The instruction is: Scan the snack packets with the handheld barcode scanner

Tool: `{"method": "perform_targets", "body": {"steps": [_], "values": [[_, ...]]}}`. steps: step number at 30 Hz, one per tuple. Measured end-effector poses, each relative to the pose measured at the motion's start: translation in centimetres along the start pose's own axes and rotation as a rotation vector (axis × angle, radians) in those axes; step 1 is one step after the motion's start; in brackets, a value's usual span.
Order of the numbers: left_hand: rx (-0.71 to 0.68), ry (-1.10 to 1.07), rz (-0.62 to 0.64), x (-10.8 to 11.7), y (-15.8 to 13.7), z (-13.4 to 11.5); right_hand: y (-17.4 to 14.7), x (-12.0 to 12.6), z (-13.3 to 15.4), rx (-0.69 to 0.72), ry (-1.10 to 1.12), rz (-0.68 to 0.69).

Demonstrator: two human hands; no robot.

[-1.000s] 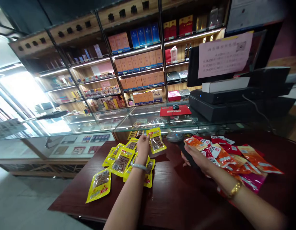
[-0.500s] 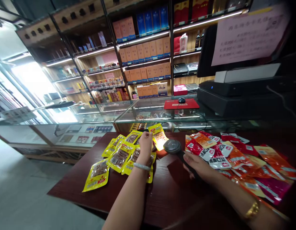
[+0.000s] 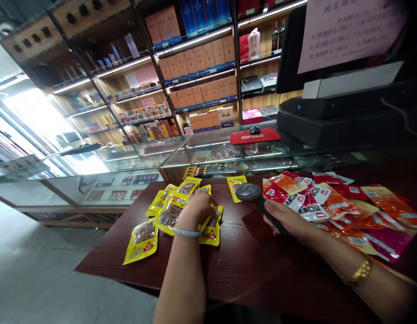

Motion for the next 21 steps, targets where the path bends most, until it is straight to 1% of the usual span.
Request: {"method": "perform_targets", "body": {"steps": [1, 3, 7, 9, 10, 12, 15, 18, 21], "values": [[0.01, 0.059, 0.04, -0.1, -0.3, -0.1, 0.1, 0.0, -0.1, 0.001, -0.012, 0.001], [0.012, 0.126, 0.056, -0.4, -0.4, -0.6, 0.1, 0.0, -0.2, -0.004, -0.033, 0.007], [-0.043, 0.17, 0.045, -1.3, 0.5, -2.0, 0.0, -0.3, -0.4, -0.034, -0.054, 0.023], [-0.062, 0.168, 0.007, -1.3, 1.0, -2.1, -0.1, -0.4, -0.4, -0.038, -0.057, 0.025], [-0.053, 0.16, -0.04, -1.0, 1.1, -1.9, -0.1, -0.4, -0.3, -0.037, -0.053, 0.025], [-0.003, 0.127, -0.176, 0.1, 1.1, -1.5, -0.2, -0.4, -0.2, -0.031, -0.037, 0.022], [0.089, 0.01, -0.388, 1.9, 0.5, -0.8, -0.2, -0.3, -0.2, -0.024, -0.016, 0.015], [0.181, -0.163, -0.514, 2.8, 0.0, -0.1, -0.2, -0.4, -0.2, -0.022, 0.01, 0.014], [0.301, -0.317, -0.601, 3.1, -0.2, 1.3, -0.2, -0.5, -0.2, -0.019, 0.041, 0.019]]}}
Point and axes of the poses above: each hand's wrist, its own y-axis towards the middle knuckle, its own x-axis out of the back of the hand, z = x × y, the point moved 6 cm from there along y, towards the middle knuckle, and after that the axes turned 5 degrees about z, right-handed, at the moved point
